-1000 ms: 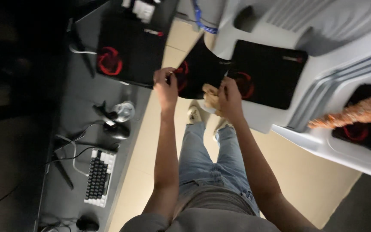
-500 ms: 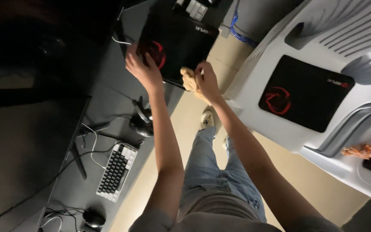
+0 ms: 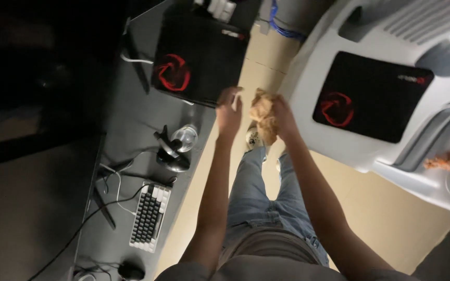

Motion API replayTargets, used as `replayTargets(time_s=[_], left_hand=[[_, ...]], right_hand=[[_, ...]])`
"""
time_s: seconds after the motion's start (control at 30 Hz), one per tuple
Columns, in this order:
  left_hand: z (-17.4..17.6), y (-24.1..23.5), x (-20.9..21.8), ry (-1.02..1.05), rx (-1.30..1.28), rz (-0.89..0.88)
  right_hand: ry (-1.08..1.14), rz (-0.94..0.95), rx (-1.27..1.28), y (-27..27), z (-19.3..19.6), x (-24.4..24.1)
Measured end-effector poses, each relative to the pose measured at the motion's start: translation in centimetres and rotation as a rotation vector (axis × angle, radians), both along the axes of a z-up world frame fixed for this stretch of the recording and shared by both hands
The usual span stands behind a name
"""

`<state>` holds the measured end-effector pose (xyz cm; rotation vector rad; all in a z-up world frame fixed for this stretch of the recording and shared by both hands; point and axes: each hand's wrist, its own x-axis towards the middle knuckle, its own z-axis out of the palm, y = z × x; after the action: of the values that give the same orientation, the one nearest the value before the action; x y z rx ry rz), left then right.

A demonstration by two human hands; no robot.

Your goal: The person cleans two black mousepads placed on white plastic chairs. They spray a cleaning solution onto a cloth and wipe the surface of the first mousepad, then repeat the process for the second mousepad.

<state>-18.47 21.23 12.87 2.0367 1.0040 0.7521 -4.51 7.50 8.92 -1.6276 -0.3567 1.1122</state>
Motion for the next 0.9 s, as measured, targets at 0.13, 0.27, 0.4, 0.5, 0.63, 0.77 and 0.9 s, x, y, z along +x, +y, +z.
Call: replayTargets(time_s=[0.13, 0.27, 0.4, 0.5, 0.63, 0.77, 0.9], left_hand=[[-1.0, -5.0, 4.8, -0.035, -0.253, -0.189], [-1.5, -9.0, 8.8, -0.051, -0.501, -0.431], [-4.0, -12.2, 12.2, 0.017, -0.575, -0.576], [-8.5, -14.5, 13.6, 0.031, -0.491, -0.569], [-11.5, -16.2, 14.5, 0.116, -0.343, -0.557], [-9.8, -16.5, 14.6, 0.186, -0.367, -0.483], [-6.1, -16.6, 15.0, 0.26, -0.431, -0.483]], right_hand=[[0.449, -0.371, 0.13, -4.7, -2.3, 4.5], [-0.086, -0.569, 0.2, -9.8, -1.1, 8.3], [-0.163, -0.675, -0.037, -11.4, 6.8, 10.3], [-0.99, 0.004, -0.319, -16.4, -1.5, 11.3], [-1.195, 0.324, -0.372, -16.5, 0.0, 10.9], [-1.202, 0.386, -0.285, -16.7, -2.7, 12.5], [-1.23, 0.394, -0.267, -14.2, -5.4, 15.4]])
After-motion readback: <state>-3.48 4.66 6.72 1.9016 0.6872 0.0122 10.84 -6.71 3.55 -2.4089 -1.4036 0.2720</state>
